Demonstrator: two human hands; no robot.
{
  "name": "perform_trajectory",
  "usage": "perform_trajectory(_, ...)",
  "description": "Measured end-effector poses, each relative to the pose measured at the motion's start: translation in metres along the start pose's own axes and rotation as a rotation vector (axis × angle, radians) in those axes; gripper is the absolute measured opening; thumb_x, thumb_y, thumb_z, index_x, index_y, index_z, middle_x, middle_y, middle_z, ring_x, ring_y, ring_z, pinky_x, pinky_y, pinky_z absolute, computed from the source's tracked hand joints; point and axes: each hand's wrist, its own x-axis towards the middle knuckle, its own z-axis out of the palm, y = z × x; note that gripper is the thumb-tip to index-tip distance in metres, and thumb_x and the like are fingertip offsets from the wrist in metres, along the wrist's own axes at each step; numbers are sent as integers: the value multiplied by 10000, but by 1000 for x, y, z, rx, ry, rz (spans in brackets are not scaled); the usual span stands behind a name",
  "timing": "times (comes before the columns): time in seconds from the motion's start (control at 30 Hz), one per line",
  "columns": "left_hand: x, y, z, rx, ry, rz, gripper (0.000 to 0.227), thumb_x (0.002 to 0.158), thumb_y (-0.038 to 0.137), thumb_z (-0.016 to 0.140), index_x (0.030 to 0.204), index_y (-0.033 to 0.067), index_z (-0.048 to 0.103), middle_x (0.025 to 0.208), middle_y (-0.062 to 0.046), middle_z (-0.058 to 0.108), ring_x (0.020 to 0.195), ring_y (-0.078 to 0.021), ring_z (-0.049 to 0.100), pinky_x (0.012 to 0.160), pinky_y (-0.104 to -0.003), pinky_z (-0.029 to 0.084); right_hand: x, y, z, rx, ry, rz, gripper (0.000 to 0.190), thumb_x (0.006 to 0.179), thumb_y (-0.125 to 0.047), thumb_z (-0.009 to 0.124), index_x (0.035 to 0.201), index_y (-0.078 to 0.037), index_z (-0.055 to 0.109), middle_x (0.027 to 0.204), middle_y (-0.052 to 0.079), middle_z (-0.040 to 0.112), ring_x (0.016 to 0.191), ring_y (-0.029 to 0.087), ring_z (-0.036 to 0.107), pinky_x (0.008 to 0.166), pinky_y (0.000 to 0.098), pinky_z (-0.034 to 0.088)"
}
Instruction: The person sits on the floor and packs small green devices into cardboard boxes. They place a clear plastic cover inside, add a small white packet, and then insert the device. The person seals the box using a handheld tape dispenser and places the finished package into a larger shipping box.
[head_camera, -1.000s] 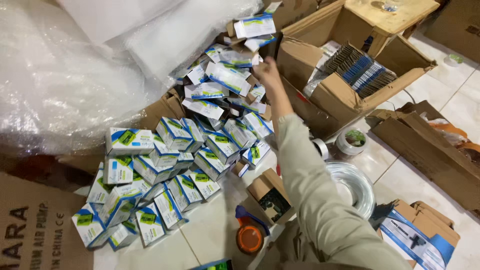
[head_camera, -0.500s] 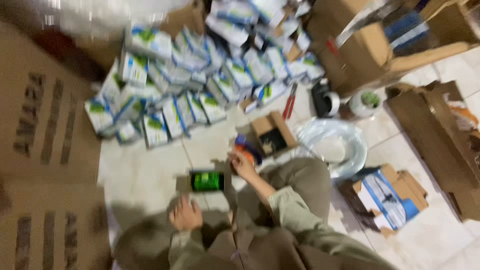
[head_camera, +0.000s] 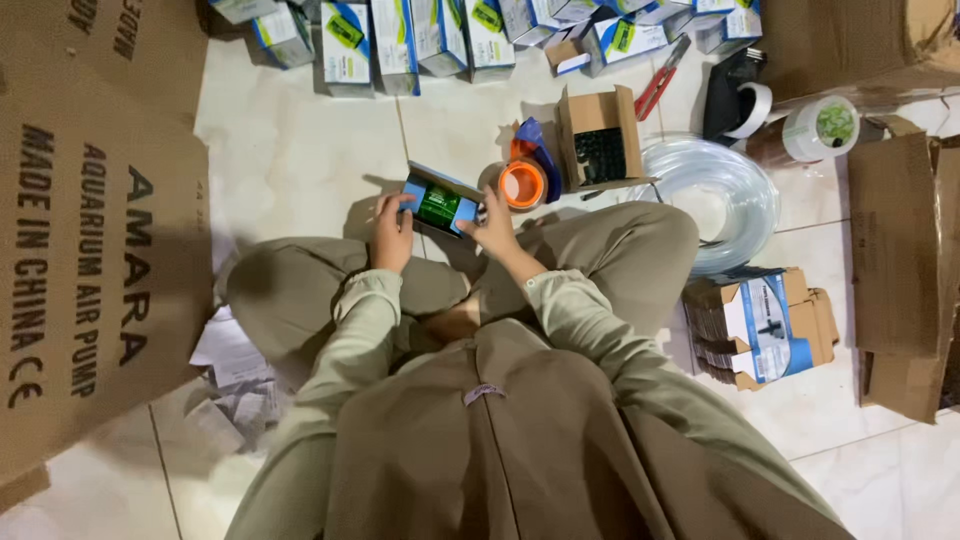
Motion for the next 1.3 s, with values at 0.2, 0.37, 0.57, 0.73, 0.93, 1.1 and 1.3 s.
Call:
perform_trajectory(0.2, 10, -27, 14, -15, -71, -98, 284, 961, 197, 525, 1218, 89, 471, 1215, -158, 457, 1119, -426, 490, 832, -458, 491, -12, -41, -1, -141, -52, -331, 586, 680, -188, 817, 1211, -132, 575, 1127, 92, 565, 1088, 331, 566, 933, 423, 445)
perform_trajectory(0.37, -1, 23, -7, -124, -41, -117, 438, 924, 121, 562, 1304, 85, 347, 1280, -245, 416, 1213, -458, 411, 942, -558, 419, -24, -32, 1, -299, 249, -508, 750, 735, -215, 783, 1299, -2, 335, 1187, 245, 390, 1135, 452, 400, 989, 534, 329)
perform_trajectory(0.57, 3, 15, -5, 10, -31, -195, 306, 937, 82, 473, 1232, 162, 477, 1178, -170, 544, 1078, -356, 568, 858, -474, 496, -16, -65, 17, -744, -127, -662, 335, 763, -141, 602, 1093, -110, 559, 985, 91, 525, 870, 290, 573, 727, 407, 481)
perform_trajectory(0.73, 3, 13, -1, 11, -11, -145, 251, 934, 94, 500, 1175, 151, 536, 1147, -179, 590, 1070, -350, 589, 844, -476, 504, 0, -109, 30, -1244, -530, -110, 689, 764, -79, 642, 1390, -42, 354, 1311, 185, 412, 1216, 321, 421, 890, 411, 408)
perform_trajectory(0.93, -2, 20, -10, -43, -30, -158, 230, 968, 115, 504, 1195, 146, 532, 1158, -195, 571, 1101, -380, 558, 879, -463, 492, 7, -117, 27, -1232, -613, -84, 797, 711, -89, 734, 1381, 16, 315, 1308, 253, 372, 1262, 377, 361, 970, 438, 376)
perform_trajectory(1.1, 5, 1, 2, 52, -31, -169, 259, 936, 168, 591, 1191, 181, 544, 1132, -149, 591, 1090, -335, 578, 880, -481, 481, 8, -112, 26, -1182, -665, -134, 854, 672, -92, 782, 1400, -73, 335, 1348, 268, 354, 1291, 406, 335, 998, 479, 365)
perform_trajectory(1.3, 0, 21, -9, 47, 20, -200, 251, 972, 200, 532, 1204, 105, 546, 1107, -187, 606, 1054, -363, 593, 851, -460, 510, 2, -139, 20, -1157, -699, -243, 756, 704, -24, 727, 1373, -66, 379, 1313, 249, 420, 1249, 394, 381, 992, 483, 370)
